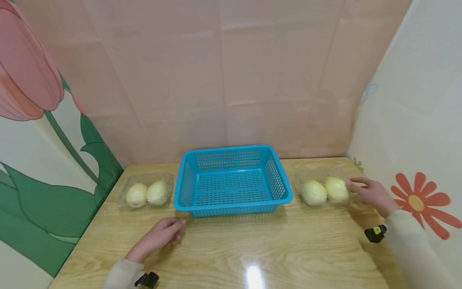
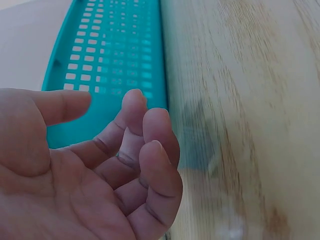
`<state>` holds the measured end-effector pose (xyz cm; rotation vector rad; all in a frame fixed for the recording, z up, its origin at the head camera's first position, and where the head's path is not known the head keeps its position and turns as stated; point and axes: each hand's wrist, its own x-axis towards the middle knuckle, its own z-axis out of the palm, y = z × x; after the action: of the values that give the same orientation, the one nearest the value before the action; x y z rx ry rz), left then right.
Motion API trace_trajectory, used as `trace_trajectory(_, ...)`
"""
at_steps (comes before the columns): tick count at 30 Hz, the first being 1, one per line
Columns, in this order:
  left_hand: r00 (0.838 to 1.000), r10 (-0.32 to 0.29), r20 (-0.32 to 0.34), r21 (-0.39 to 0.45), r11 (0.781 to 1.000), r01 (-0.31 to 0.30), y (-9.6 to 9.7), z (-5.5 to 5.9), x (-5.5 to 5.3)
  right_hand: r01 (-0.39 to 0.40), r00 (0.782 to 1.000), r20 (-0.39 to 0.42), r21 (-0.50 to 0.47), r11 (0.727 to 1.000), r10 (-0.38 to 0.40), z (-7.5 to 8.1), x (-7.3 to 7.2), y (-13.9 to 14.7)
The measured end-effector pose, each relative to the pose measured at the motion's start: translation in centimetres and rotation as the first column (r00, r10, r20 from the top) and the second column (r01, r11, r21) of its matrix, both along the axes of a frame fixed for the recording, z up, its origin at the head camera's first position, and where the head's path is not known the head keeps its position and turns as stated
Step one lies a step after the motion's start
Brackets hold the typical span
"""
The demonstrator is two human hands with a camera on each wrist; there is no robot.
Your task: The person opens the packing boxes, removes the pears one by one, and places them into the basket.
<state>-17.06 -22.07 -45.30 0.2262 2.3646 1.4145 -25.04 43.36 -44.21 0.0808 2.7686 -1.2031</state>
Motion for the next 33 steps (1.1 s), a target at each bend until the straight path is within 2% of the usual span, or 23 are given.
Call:
trace_trajectory(9, 1.000, 0.003, -0.002, -0.021, 1.000, -0.003, 0.1, 0.1, -0.1, -0.066, 0.992, 0.106, -0.015, 0.998, 0.067, 1.1, 0.7, 1.3)
trace_trajectory(17, 1.000, -0.023, -0.012, -0.003, 1.000, 0.023, 0.2, -0.2, -0.1, -0.157, 0.972, 0.175, -0.019, 0.987, 0.158, 1.4, 1.2, 1.9)
trace_trajectory(20, 0.999, -0.034, -0.011, 0.007, 0.999, 0.034, 0.3, -0.3, -0.1, -0.182, 0.961, 0.205, -0.042, 0.982, 0.186, 1.7, 1.5, 1.5)
trace_trajectory(27, 0.999, -0.053, 0.002, 0.022, 0.998, 0.053, 0.7, -0.3, -0.2, -0.239, 0.920, 0.301, -0.079, 0.968, 0.252, 2.5, 2.0, -0.5)
trace_trajectory(33, 0.998, -0.063, -0.006, 0.030, 0.998, 0.063, 1.0, -0.7, -0.3, -0.311, 0.888, 0.322, -0.105, 0.945, 0.328, 2.3, 2.6, -2.2)
